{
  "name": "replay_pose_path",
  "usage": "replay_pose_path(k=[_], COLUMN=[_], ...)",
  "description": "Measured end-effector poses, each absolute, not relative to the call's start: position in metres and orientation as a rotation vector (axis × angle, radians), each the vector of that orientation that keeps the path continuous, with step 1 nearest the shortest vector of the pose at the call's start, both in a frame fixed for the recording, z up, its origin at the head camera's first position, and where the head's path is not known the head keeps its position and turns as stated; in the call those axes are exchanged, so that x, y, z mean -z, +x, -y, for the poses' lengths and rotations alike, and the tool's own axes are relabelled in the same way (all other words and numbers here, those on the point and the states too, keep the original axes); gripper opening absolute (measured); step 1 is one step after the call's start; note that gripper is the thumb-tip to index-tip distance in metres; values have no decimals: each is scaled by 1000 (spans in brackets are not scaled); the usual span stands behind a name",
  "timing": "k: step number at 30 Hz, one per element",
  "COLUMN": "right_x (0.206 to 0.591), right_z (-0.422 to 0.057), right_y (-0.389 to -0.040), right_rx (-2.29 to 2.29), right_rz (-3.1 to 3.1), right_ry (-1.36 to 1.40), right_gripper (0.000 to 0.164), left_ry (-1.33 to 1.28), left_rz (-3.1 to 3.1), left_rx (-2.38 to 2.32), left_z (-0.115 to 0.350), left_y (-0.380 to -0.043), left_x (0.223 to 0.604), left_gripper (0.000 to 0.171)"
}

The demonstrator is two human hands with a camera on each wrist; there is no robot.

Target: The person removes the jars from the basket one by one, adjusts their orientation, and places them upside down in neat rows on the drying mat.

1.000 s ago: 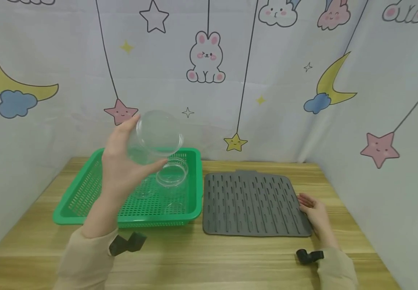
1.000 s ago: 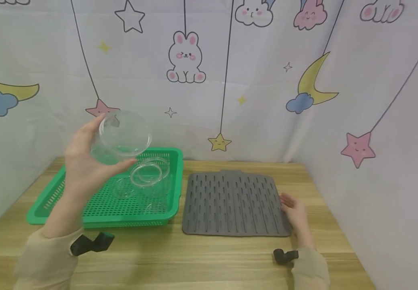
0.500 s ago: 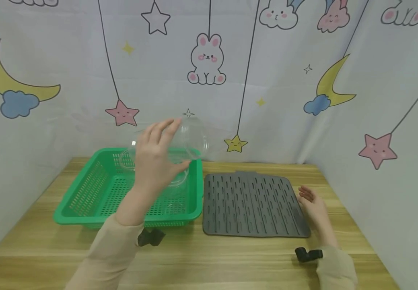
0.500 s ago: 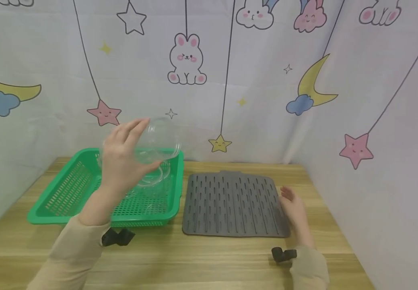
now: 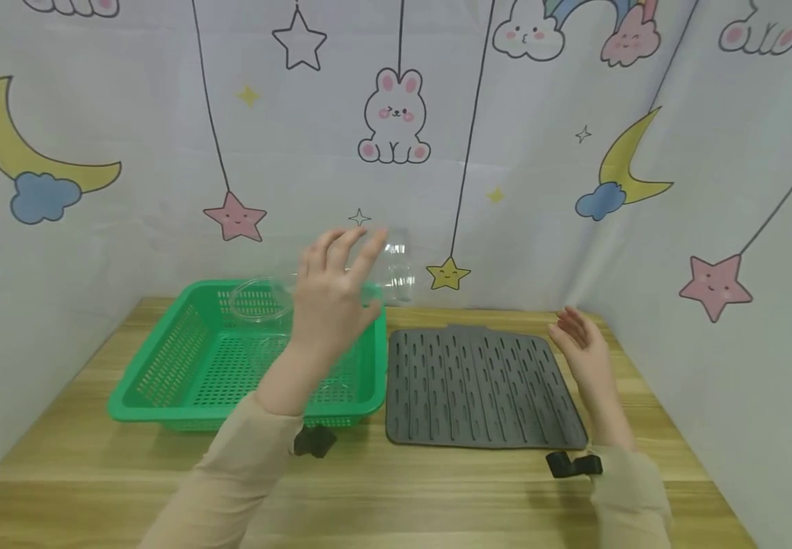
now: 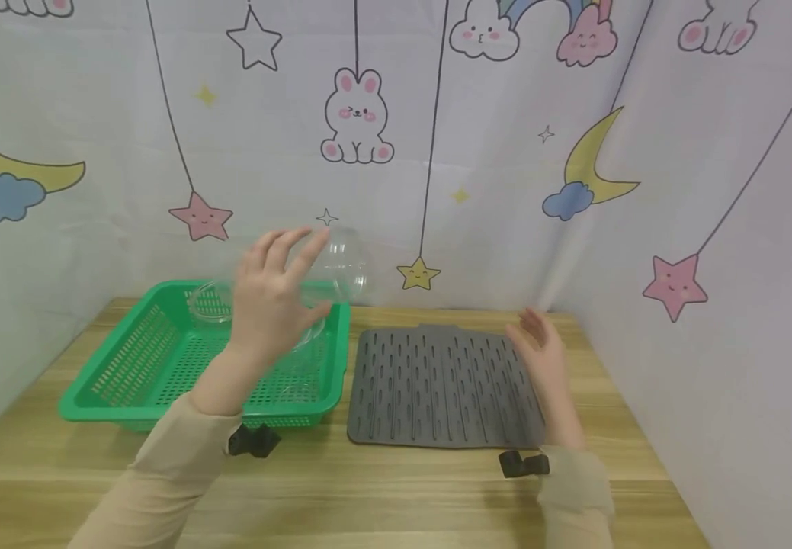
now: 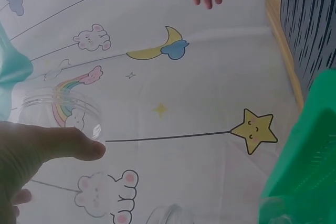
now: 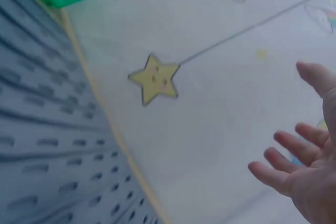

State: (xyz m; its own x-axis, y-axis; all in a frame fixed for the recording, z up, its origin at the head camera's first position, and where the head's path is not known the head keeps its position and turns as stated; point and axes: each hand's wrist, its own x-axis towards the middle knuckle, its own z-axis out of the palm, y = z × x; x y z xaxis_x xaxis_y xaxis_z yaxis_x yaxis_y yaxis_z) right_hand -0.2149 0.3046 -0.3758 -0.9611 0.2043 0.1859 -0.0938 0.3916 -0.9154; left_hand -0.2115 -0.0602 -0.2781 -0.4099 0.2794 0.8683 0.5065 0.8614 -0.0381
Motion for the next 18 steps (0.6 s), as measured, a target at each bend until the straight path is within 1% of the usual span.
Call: replay_pose_path(k=[4,8,12,16,18], right_x=[356,340,328,321,320], right_z=[-287,-264,-239,-215,-206], right_y=[-215,-215,-216,-220,-223], right_rx=[-1667,-1781,-1863,-1917,-1943], right_rz=[2304,2218,2176,2147,2137], right_ry=[41,208,350,495,573], right_gripper=[68,66,70,75,80], left_ry=[-588,-595,-612,-631,-639], left_rz=[2005,2003,1984,1967,1975], left_rx=[184,148,114,48,27], left_z=[47,37,31,25,23], left_y=[-212,-213,-215,-216,-216], left_x=[283,289,295,298,300], left_gripper=[89,82,75,72,72])
